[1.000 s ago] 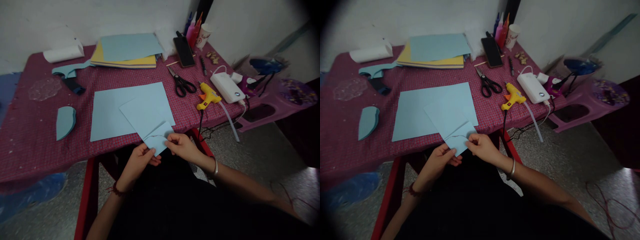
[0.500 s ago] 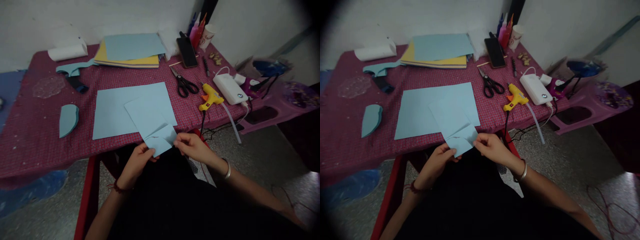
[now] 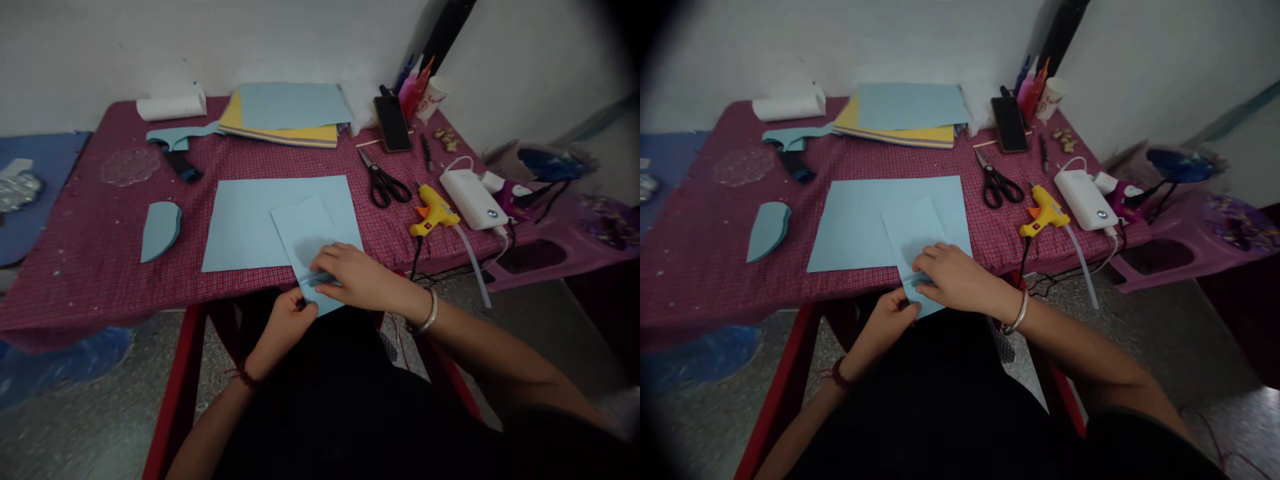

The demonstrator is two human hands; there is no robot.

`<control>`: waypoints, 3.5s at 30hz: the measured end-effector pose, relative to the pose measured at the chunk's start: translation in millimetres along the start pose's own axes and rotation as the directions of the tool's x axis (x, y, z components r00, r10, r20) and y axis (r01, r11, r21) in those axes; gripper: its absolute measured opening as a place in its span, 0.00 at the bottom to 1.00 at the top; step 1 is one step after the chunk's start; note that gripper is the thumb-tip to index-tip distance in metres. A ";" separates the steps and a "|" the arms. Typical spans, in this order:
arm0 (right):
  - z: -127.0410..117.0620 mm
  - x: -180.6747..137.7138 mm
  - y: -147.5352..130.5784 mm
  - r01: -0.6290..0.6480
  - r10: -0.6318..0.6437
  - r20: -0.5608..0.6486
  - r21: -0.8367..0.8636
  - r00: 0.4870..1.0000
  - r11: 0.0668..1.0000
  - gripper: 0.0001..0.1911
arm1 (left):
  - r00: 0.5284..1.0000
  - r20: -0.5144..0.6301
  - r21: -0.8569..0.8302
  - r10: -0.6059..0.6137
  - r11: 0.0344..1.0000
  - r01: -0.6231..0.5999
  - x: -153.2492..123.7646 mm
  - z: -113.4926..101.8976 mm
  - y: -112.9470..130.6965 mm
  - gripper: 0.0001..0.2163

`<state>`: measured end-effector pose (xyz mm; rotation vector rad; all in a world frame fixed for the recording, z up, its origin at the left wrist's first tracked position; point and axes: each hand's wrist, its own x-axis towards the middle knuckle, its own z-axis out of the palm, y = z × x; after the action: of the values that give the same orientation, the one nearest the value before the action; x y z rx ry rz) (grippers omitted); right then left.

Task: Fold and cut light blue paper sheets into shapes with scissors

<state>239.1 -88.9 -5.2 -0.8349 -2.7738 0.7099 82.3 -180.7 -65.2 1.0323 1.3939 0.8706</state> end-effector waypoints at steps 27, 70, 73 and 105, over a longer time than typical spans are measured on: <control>5.6 27.0 0.8 0.022 -0.010 0.157 -0.078 0.988 0.997 0.06 | 1.000 0.026 0.026 0.008 1.000 -0.008 1.5 -0.9 -2.1 0.03; 50.6 -64.4 32.3 0.019 0.753 -0.156 0.982 0.640 0.188 0.27 | 0.955 -0.293 -0.107 -0.035 0.994 0.004 -5.7 28.7 6.9 0.17; 51.7 -70.3 29.8 -0.038 0.664 -0.090 0.984 0.742 0.176 0.27 | 0.948 -0.305 -0.162 -0.086 0.986 0.037 -4.3 29.0 14.2 0.15; 93.1 -46.0 -0.2 -0.202 0.377 0.099 0.949 0.921 0.244 0.22 | 0.980 -0.198 -0.157 0.019 0.986 -0.051 2.4 30.6 10.7 0.17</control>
<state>251.2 -151.4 -87.2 -0.9823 -1.4452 1.9696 113.9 -176.5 -58.7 0.8676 1.4455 1.1174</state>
